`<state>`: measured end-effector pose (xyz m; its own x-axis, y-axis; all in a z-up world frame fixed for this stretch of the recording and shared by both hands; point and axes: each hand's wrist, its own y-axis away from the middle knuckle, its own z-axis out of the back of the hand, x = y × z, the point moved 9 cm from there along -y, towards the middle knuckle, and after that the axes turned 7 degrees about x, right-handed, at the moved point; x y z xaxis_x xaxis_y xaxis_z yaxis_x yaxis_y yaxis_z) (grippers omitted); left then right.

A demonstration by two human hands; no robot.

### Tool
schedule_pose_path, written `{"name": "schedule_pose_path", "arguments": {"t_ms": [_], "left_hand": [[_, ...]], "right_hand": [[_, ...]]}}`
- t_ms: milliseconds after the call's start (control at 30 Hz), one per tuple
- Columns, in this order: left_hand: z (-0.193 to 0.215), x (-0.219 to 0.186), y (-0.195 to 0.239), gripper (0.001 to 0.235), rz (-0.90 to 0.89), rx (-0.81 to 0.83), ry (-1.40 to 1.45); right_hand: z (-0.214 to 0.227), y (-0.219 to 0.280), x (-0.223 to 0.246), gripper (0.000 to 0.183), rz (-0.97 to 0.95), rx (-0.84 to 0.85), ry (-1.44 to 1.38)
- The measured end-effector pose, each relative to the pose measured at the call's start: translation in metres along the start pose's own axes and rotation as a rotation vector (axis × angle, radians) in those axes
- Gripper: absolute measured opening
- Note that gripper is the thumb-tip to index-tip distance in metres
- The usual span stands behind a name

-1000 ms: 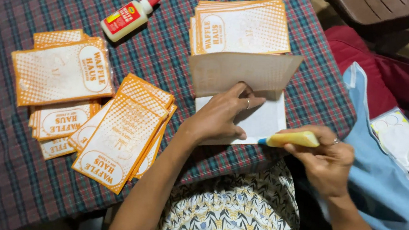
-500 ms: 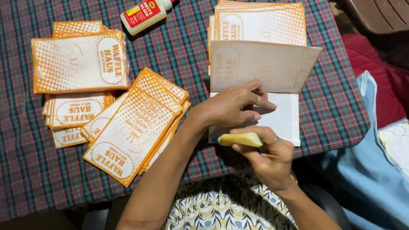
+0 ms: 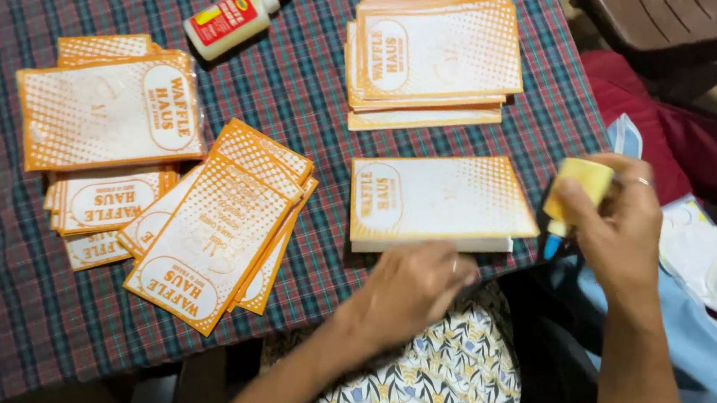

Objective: Applying glue to the edges of paper bags and folding them to assemble.

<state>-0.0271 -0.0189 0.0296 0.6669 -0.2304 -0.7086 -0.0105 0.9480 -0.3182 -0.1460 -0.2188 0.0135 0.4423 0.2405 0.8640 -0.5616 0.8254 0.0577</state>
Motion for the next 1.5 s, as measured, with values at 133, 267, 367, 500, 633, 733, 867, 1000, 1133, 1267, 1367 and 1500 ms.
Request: {"name": "schedule_pose_path", "arguments": {"t_ms": [133,267,367,500,633,733,867,1000,1133,1267,1367,1500], "left_hand": [[0.000,-0.012,0.029,0.005,-0.050,-0.121,-0.083],[0.034,-0.002,0.049,0.014,-0.021,-0.357,-0.385],[0.050,0.010,0.061,0.019,0.035,-0.391,-0.484],[0.052,0.021,0.062,0.048,0.062,-0.258,-0.464],[0.051,0.021,0.060,0.045,0.079,-0.235,-0.476],[0.052,0.021,0.060,0.037,0.095,-0.237,-0.517],[0.054,0.021,0.060,0.028,0.082,-0.242,-0.546],[0.055,0.024,0.062,0.031,0.086,-0.249,-0.545],[0.056,0.025,0.062,0.030,0.078,-0.254,-0.550],[0.056,0.026,0.064,0.029,0.067,-0.244,-0.551],[0.056,0.028,0.066,0.029,0.065,-0.229,-0.542],[0.058,0.026,0.064,0.027,0.056,-0.219,-0.539]], "right_hand": [[0.005,0.006,0.018,0.046,0.264,-0.062,0.470],[0.001,0.031,0.044,0.025,0.563,-0.146,0.624],[-0.016,0.052,0.064,0.015,0.734,0.030,0.475],[-0.044,0.072,0.092,0.018,0.975,0.327,0.312],[-0.051,0.072,0.076,0.020,0.963,0.345,0.392],[-0.052,0.073,0.073,0.023,0.957,0.344,0.414],[-0.053,0.076,0.072,0.027,0.982,0.343,0.455],[-0.053,0.077,0.071,0.029,0.986,0.341,0.444],[-0.053,0.078,0.071,0.027,0.994,0.342,0.455],[-0.054,0.076,0.071,0.027,0.999,0.355,0.454],[-0.056,0.070,0.075,0.021,0.985,0.386,0.442],[-0.059,0.051,0.084,0.014,0.868,0.465,0.520]]}}
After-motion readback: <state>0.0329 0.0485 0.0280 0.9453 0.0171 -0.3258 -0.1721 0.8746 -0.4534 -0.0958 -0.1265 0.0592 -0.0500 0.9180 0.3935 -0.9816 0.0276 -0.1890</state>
